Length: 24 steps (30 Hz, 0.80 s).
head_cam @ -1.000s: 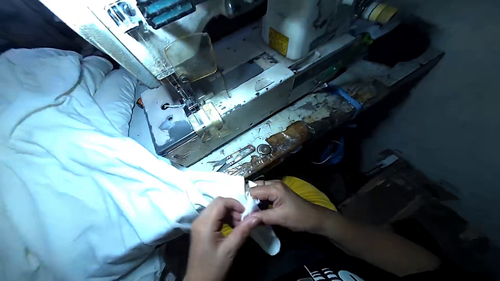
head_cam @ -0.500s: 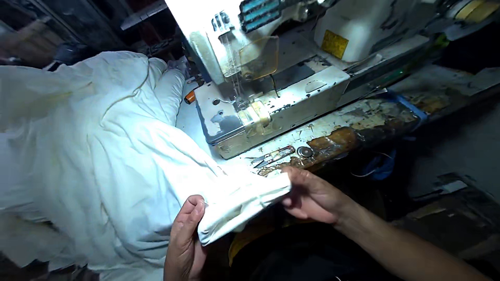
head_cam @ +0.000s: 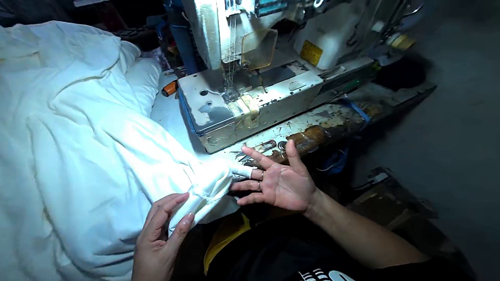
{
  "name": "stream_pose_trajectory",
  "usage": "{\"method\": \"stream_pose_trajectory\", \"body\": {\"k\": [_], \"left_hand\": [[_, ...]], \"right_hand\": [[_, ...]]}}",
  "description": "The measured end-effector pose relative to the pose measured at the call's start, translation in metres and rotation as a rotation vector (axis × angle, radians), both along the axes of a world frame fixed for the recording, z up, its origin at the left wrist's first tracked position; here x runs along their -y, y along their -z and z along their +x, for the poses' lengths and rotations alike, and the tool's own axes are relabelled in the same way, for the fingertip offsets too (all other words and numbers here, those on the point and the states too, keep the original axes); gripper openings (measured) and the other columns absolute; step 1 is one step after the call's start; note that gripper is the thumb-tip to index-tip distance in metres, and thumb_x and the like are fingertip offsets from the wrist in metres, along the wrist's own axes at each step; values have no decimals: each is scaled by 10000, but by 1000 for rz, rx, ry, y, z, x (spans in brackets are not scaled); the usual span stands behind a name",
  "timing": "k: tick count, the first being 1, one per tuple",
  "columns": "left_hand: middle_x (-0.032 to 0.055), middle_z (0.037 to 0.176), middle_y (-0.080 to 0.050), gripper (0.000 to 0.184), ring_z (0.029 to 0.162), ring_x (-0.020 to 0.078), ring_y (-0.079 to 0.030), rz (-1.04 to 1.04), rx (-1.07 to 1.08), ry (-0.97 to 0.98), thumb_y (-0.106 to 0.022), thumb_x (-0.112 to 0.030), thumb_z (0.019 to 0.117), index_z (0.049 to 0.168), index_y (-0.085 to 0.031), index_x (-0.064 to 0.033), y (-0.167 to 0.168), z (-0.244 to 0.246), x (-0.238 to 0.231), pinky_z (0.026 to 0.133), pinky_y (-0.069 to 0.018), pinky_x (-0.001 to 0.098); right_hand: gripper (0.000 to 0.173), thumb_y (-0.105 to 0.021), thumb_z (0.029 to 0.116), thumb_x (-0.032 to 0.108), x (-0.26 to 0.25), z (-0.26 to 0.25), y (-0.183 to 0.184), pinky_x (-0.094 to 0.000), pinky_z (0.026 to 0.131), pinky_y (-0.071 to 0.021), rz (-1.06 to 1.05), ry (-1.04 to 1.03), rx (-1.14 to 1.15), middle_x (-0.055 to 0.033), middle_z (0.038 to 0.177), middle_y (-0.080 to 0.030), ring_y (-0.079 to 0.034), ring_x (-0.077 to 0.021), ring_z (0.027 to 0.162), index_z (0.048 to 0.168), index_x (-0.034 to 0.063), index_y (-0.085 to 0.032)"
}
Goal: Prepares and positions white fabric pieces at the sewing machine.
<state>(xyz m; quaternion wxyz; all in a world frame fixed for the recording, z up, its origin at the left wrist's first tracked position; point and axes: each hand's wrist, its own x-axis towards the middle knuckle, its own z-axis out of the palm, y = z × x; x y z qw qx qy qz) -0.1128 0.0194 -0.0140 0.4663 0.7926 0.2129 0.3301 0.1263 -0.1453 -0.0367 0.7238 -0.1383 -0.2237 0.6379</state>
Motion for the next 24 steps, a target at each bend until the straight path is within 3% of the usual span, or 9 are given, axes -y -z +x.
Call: {"method": "stream_pose_trajectory", "body": {"k": [3, 7, 10, 12, 14, 19, 22, 24], "left_hand": [[-25, 1119, -707, 279, 1039, 63, -671, -24, 19, 43, -714, -277, 931, 1148, -724, -102, 4, 8, 11, 907, -567, 210], [19, 1116, -698, 377, 1030, 50, -667, 53, -39, -35, -716, -287, 914, 1189, -681, -32, 7, 12, 16, 902, -562, 197], [-9, 1031, -694, 360, 927, 9, -664, -18, -68, -71, -704, -206, 892, 1185, -653, -4, 4, 15, 21, 821, -560, 162], [-62, 971, -741, 201, 875, 16, -698, -232, 10, 26, -695, -111, 908, 1108, -682, -103, -7, 20, 26, 791, -587, 188], [-99, 986, -756, 170, 886, 1, -702, -318, 57, 148, -711, -151, 926, 1090, -731, -190, -18, 30, 33, 809, -585, 180], [-91, 1018, -759, 171, 905, -13, -698, -290, 72, 290, -696, -232, 962, 1122, -749, -203, -31, 69, 43, 823, -572, 157], [-114, 1028, -759, 168, 939, -35, -689, -369, 65, 283, -688, -234, 955, 1104, -766, -244, -44, 81, 48, 845, -563, 151], [-95, 1044, -771, 193, 966, -30, -699, -462, 129, 323, -680, -213, 954, 1125, -771, -222, -51, 85, 46, 867, -567, 163]], "right_hand": [[914, -429, 863, 849, 3, -2, 1, -624, 1096, -438, 4, -16, 3, -193, 1468, -544, -515, -418, 1370, 1590, 296, -388], [901, -453, 865, 833, 6, 2, 4, -628, 1098, -432, 34, -35, -34, -200, 1514, -497, -486, -434, 1392, 1586, 296, -390], [899, -442, 874, 828, 13, 6, 7, -626, 1076, -453, 44, -22, -85, -204, 1548, -462, -482, -453, 1390, 1590, 288, -381], [888, -457, 876, 820, 18, 9, 12, -624, 1063, -467, 51, -9, -114, -191, 1537, -477, -499, -443, 1378, 1581, 283, -393], [872, -435, 887, 819, 23, 15, 18, -619, 1048, -481, 52, 5, -127, -162, 1510, -507, -531, -410, 1354, 1579, 290, -396], [876, -389, 893, 831, 33, 30, 32, -613, 1009, -502, 39, 52, -187, -144, 1469, -539, -566, -387, 1309, 1584, 292, -377], [879, -338, 896, 845, 40, 41, 33, -624, 998, -507, 18, 82, -188, -133, 1483, -532, -560, -392, 1320, 1586, 301, -365], [866, -343, 899, 841, 43, 49, 34, -634, 1002, -502, 36, 80, -196, -152, 1508, -510, -532, -419, 1349, 1592, 323, -362]]}}
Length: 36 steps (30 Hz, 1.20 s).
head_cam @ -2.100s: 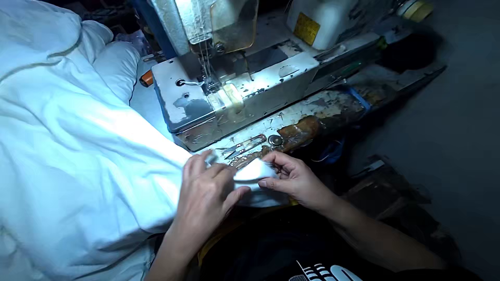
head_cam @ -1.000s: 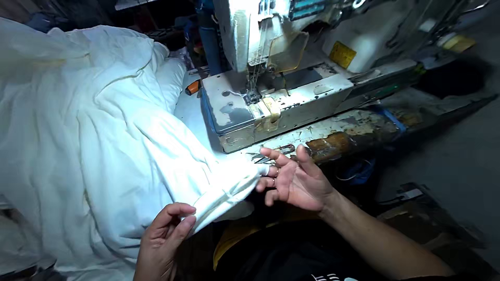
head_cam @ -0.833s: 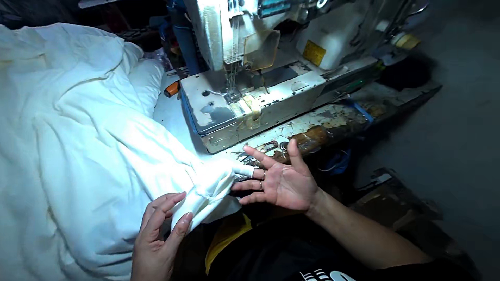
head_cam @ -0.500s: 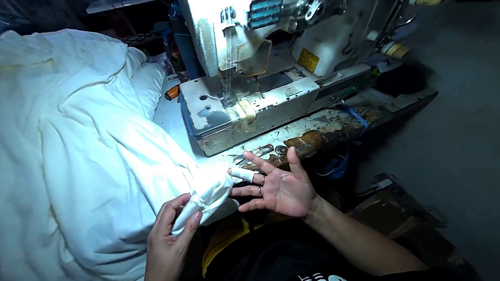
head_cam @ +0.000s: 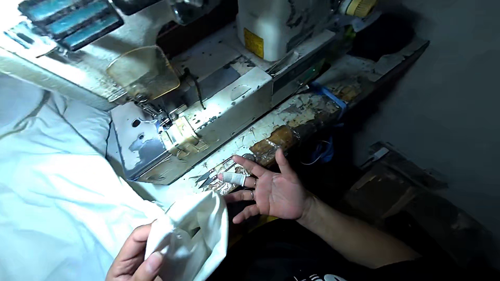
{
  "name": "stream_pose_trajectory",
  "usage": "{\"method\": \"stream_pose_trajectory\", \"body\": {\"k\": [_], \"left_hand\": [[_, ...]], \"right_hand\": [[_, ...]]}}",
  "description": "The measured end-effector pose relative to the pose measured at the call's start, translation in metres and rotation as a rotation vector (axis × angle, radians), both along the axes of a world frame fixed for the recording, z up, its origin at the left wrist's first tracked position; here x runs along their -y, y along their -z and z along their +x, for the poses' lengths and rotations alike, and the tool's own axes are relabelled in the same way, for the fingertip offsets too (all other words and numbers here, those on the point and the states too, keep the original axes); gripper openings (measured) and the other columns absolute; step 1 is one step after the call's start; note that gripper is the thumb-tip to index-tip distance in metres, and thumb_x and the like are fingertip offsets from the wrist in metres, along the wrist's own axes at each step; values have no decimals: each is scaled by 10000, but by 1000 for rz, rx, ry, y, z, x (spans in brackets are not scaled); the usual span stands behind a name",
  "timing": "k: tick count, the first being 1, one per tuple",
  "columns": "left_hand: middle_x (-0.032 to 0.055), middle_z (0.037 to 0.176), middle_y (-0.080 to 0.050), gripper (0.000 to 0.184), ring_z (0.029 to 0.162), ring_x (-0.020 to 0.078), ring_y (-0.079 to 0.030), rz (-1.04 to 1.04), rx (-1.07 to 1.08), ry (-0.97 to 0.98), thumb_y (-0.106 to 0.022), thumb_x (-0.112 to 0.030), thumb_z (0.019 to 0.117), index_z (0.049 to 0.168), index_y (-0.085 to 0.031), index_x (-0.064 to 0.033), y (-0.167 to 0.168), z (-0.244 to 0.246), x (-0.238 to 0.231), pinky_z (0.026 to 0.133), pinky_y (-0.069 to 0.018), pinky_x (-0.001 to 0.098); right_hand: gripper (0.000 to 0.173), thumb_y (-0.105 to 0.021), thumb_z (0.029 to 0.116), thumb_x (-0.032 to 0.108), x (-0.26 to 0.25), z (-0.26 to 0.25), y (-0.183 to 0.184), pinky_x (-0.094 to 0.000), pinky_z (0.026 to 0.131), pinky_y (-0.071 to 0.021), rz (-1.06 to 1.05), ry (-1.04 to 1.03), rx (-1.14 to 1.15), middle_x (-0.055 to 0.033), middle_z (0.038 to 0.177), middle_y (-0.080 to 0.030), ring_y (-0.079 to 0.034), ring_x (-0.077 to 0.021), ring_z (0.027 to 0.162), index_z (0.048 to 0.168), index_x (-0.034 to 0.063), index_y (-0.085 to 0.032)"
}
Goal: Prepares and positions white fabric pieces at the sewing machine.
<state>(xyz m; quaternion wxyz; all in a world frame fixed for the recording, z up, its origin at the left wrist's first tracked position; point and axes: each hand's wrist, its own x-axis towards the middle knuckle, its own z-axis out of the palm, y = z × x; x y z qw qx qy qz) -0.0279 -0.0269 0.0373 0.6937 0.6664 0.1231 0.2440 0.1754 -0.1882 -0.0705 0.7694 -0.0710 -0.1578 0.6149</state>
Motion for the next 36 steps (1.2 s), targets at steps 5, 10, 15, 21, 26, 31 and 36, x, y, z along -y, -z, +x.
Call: {"method": "stream_pose_trajectory", "body": {"k": [5, 10, 15, 21, 26, 31, 36], "left_hand": [[-43, 1031, -782, 206, 981, 7, -718, -150, 84, -22, -636, -230, 981, 1131, -766, -175, -2, 0, 0, 883, -578, 196], [-3, 1077, -775, 209, 1015, 54, -721, -191, 98, -6, -634, -180, 985, 1155, -753, -150, 1, -14, -5, 918, -583, 246], [-21, 936, -687, 170, 841, -24, -608, 534, -191, 211, -642, -190, 1011, 1130, -736, -115, 3, -33, -2, 754, -504, 135], [-46, 915, -702, 214, 798, -60, -604, 675, -89, -30, -669, -277, 991, 1094, -745, -105, 16, -55, -9, 720, -502, 100], [-106, 878, -725, 127, 788, -53, -660, 146, -133, -137, -731, -297, 921, 966, -755, -180, 56, -94, -15, 722, -553, 125], [-49, 868, -743, 121, 756, -13, -690, -245, 152, -16, -725, -252, 936, 995, -761, -152, 27, -89, -19, 693, -575, 151], [-73, 842, -722, 110, 725, -33, -657, -16, 36, -95, -735, -216, 926, 1015, -760, -155, 28, -85, -23, 668, -552, 127]], "right_hand": [[901, -425, 887, 826, -2, 8, 7, -599, 1000, -526, 53, -14, -33, -137, 1502, -527, -550, -379, 1343, 1544, 211, -479], [922, -424, 885, 830, -6, 1, 6, -578, 999, -533, 27, -12, -16, -134, 1450, -567, -575, -354, 1315, 1526, 172, -504], [843, -600, 932, 634, -14, -13, -2, -441, 1094, -492, -8, 299, 717, -134, 1482, -552, -558, -248, 1347, 1540, 73, -440], [130, -690, 905, 88, -21, -56, -23, -216, 948, -517, -169, 730, 1526, -8, 974, -733, -651, -36, 999, 1007, 86, -771], [148, -767, 882, 81, -19, -57, -38, -205, 804, -593, -240, 277, 768, 19, 966, -746, -701, -29, 869, 1026, 113, -750], [245, -690, 958, 238, -27, -62, -37, -279, 905, -574, -5, -255, 364, -28, 1106, -732, -701, -99, 1013, 1191, 159, -696], [332, -718, 949, 213, -26, -69, -43, -246, 888, -577, -76, 90, 735, 20, 1123, -726, -687, -54, 1005, 1273, 146, -698]]}}
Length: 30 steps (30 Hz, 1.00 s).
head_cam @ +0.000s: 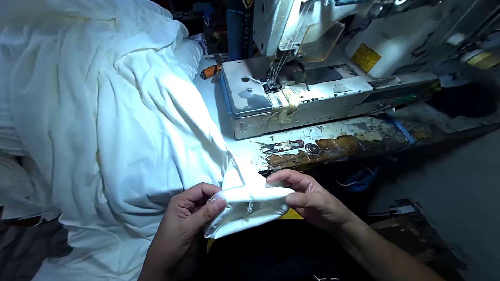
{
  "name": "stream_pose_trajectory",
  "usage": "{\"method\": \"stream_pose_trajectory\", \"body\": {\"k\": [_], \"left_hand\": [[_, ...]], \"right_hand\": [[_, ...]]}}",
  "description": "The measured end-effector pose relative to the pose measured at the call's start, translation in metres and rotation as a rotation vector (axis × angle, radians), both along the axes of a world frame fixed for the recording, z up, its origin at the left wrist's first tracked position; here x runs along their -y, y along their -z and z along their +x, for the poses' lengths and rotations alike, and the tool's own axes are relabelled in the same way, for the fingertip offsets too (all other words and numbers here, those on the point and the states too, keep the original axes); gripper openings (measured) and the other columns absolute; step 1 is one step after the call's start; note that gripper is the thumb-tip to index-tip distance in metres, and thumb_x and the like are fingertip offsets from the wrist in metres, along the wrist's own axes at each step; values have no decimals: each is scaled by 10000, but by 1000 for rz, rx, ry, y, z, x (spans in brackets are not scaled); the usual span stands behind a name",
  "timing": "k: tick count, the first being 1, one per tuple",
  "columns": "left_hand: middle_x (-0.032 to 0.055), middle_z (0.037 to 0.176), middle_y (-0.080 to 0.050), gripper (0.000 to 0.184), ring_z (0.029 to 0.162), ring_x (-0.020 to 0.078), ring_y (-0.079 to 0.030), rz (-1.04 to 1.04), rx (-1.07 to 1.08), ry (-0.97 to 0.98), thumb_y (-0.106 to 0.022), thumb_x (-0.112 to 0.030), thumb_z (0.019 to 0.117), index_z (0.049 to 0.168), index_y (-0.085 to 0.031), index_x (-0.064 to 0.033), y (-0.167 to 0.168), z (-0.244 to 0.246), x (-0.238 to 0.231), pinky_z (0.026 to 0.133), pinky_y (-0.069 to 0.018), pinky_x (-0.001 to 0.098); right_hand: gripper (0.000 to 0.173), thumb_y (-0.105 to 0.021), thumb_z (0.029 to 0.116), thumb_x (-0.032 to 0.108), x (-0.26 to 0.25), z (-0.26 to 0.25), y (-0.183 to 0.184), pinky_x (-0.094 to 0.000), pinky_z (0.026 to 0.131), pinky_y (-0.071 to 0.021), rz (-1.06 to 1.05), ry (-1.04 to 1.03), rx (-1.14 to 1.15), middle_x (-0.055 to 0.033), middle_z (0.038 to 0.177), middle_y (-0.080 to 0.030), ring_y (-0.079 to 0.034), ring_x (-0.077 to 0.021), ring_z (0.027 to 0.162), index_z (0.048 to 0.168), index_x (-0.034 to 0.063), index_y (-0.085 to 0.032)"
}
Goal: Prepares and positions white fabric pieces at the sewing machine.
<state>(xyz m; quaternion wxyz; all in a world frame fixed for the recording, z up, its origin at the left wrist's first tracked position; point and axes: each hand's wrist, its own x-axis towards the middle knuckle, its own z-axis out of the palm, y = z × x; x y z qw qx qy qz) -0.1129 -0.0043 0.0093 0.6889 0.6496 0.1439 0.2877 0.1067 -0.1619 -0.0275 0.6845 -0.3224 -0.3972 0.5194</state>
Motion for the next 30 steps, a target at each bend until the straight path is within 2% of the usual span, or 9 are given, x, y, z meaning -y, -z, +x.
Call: {"method": "stream_pose_trajectory", "body": {"k": [3, 5, 8, 12, 17, 21, 25, 28, 30], "left_hand": [[-93, 965, -722, 275, 819, -29, -661, 174, 11, -18, -743, -250, 924, 1189, -715, -180, 6, -1, 0, 729, -551, 124], [-78, 1056, -719, 334, 903, -4, -682, 296, 5, -60, -777, -253, 896, 1220, -721, -192, 8, -3, 5, 783, -577, 149], [-107, 968, -600, 237, 842, -69, -557, 681, -30, -242, -737, -269, 927, 1164, -745, -260, -5, -3, 20, 722, -463, 66], [-26, 992, -608, 119, 966, 1, -570, 1067, -17, -431, -639, -227, 1000, 1042, -730, -163, -7, 7, 8, 883, -450, 142], [-17, 1032, -623, 125, 1006, -15, -575, 887, -88, -447, -718, -257, 914, 958, -789, -165, 29, 18, -7, 896, -475, 122], [-56, 1167, -614, 139, 1120, 14, -553, 817, -39, -441, -692, -334, 958, 980, -779, -228, 7, 17, 1, 958, -454, 160], [-154, 1020, -725, 158, 909, -35, -677, 541, 97, -218, -587, -304, 1034, 1080, -733, -266, -45, 45, 6, 806, -567, 149], [-97, 977, -690, 157, 875, -69, -628, 918, 9, -267, -605, -150, 1006, 1078, -736, -104, -89, 93, -22, 789, -519, 105], [-41, 864, -632, 172, 800, 26, -583, 1155, -234, -316, -630, -214, 965, 998, -772, -122, -94, 135, -55, 724, -461, 234]], "right_hand": [[434, -778, 895, 119, 2, -2, 3, -227, 961, -567, 101, 288, 376, 28, 1247, -690, -657, -41, 1113, 1319, 141, -691], [316, -764, 902, 159, 2, -5, 8, -143, 934, -502, 136, 534, 645, 41, 1119, -697, -614, 18, 1058, 1214, 209, -763], [185, -689, 980, 232, 5, -7, 9, -143, 905, -491, 245, 723, 825, 14, 1007, -692, -618, 10, 993, 1145, 234, -773], [164, -621, 1029, 277, 6, 0, 2, -298, 978, -515, 279, 851, 1099, -18, 1032, -698, -642, -85, 1039, 1078, 202, -758], [201, -636, 1006, 271, -6, 6, 27, -283, 951, -501, 108, 777, 989, -53, 1032, -714, -635, -89, 1037, 983, 163, -804], [173, -636, 1013, 287, 2, 10, 13, -268, 944, -491, 277, 863, 1122, -80, 1035, -695, -622, -115, 1036, 1031, 195, -782], [213, -589, 1042, 295, 8, 15, -17, -256, 911, -494, 368, 869, 1115, -43, 961, -690, -624, -90, 987, 1012, 142, -734], [259, -568, 1001, 214, -5, 27, -36, -103, 669, -443, 193, 612, 732, 52, 727, -583, -543, 65, 717, 796, 75, -644], [276, -516, 980, 91, -21, 43, -34, -125, 643, -464, 23, 371, 345, 121, 689, -588, -555, 77, 672, 735, 139, -633]]}}
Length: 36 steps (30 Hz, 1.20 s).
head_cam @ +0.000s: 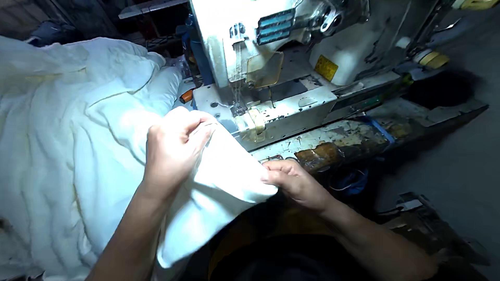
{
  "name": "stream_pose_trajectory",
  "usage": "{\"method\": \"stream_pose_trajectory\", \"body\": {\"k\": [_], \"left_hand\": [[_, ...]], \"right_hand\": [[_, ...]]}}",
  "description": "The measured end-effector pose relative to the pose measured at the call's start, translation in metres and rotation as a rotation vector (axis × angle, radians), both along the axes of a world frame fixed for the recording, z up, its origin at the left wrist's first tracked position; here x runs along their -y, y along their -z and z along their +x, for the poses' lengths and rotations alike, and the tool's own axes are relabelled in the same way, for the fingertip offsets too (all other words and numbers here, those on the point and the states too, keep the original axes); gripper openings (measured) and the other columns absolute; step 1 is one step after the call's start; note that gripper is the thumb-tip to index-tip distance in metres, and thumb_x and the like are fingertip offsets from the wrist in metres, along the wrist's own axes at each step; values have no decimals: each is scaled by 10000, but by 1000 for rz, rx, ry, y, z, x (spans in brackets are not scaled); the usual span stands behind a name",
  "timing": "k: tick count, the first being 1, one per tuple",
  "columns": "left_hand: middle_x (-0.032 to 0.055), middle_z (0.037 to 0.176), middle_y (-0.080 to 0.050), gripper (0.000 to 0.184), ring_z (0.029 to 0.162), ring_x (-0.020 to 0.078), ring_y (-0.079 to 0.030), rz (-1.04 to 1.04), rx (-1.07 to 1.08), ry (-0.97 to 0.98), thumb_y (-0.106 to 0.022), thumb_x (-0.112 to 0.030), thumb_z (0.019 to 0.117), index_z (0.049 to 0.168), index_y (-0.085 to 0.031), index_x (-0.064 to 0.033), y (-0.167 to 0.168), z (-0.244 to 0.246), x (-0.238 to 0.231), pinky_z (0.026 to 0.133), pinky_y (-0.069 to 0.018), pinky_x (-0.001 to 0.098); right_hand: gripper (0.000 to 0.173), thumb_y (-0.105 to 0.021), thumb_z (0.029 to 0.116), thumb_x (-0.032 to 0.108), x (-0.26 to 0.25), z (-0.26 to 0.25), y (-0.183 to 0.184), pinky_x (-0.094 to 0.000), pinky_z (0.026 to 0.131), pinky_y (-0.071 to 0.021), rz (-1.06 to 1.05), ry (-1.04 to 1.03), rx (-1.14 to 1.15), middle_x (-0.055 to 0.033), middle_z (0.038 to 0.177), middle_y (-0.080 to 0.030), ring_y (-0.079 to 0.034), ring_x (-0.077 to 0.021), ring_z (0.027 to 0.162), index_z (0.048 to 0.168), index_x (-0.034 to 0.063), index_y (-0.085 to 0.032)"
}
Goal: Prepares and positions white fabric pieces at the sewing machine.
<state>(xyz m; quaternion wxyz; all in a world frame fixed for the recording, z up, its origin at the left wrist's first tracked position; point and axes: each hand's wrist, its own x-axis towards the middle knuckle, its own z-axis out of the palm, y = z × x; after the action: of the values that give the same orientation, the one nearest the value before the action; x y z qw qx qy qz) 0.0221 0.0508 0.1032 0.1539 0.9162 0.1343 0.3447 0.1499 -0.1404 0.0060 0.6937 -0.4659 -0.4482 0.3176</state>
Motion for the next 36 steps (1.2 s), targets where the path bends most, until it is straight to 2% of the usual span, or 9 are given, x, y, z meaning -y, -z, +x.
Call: {"method": "stream_pose_trajectory", "body": {"k": [4, 10, 15, 21, 25, 27, 29, 32, 36], "left_hand": [[132, 969, -714, 192, 921, 321, -679, -29, -279, -79, -666, -233, 965, 1014, -748, -66, 13, 83, -51, 778, -490, 617], [386, 1218, -624, 453, 1233, 540, -561, 150, -262, -93, -692, -220, 928, 1190, -638, 145, 22, 128, -75, 1046, -373, 668], [319, 1198, -656, 421, 1191, 449, -612, 116, -231, -110, -682, -226, 924, 1199, -652, 92, 20, 119, -66, 1008, -422, 618], [371, 1284, -600, 485, 1267, 521, -548, 48, -268, -191, -719, -190, 919, 1256, -606, 140, 20, 129, -73, 1061, -372, 672], [285, 1207, -664, 476, 1175, 455, -628, 44, -243, -219, -738, -282, 888, 1235, -644, 30, 17, 121, -65, 950, -451, 698], [200, 1191, -659, 316, 1153, 354, -628, 92, -168, -135, -645, -233, 931, 1171, -700, -36, 16, 92, -44, 961, -483, 592], [131, 1177, -650, 264, 1142, 278, -588, 164, -73, 39, -559, -120, 909, 1090, -746, -70, 21, 62, -25, 966, -463, 469], [121, 1268, -671, 252, 1307, 311, -552, 265, -78, 160, -571, -90, 915, 1081, -759, -90, 34, 43, -12, 1091, -396, 530], [86, 1243, -686, 203, 1360, 276, -511, 240, 38, 206, -575, -115, 932, 1026, -752, -81, 28, 29, -6, 1161, -352, 483]], "right_hand": [[342, -429, 993, 41, -31, 23, 9, -248, 694, -610, -44, -7, -317, 41, 730, -706, -697, -50, 695, 771, 95, -683], [324, -453, 1010, 15, -55, 36, 6, -212, 682, -604, 28, 84, -208, 25, 704, -705, -694, -32, 675, 778, 33, -679], [312, -491, 1000, 40, -45, 26, 12, -172, 641, -574, 47, 135, -86, 56, 685, -671, -657, 18, 652, 729, 43, -645], [325, -503, 1030, 73, -61, 34, 12, -202, 621, -594, -45, 172, -60, 16, 683, -684, -674, -30, 624, 751, 33, -666], [437, -519, 1060, 285, -45, 41, 13, -225, 604, -528, -134, 250, 317, 38, 660, -680, -624, -7, 596, 730, 73, -710], [385, -591, 1033, 290, -28, 39, 17, -201, 592, -504, 36, 459, 530, 17, 681, -684, -614, -9, 615, 751, 74, -739], [203, -704, 957, 258, -16, 39, 12, -150, 618, -500, 161, 678, 671, -11, 781, -697, -607, -10, 669, 887, 81, -775], [308, -766, 895, 298, -23, 44, 4, -216, 578, -484, 109, 746, 837, -105, 965, -663, -578, -105, 697, 1125, 93, -773], [140, -722, 939, 250, -39, 47, 2, -230, 675, -493, 147, 735, 846, -39, 890, -699, -597, -98, 762, 929, 124, -783]]}}
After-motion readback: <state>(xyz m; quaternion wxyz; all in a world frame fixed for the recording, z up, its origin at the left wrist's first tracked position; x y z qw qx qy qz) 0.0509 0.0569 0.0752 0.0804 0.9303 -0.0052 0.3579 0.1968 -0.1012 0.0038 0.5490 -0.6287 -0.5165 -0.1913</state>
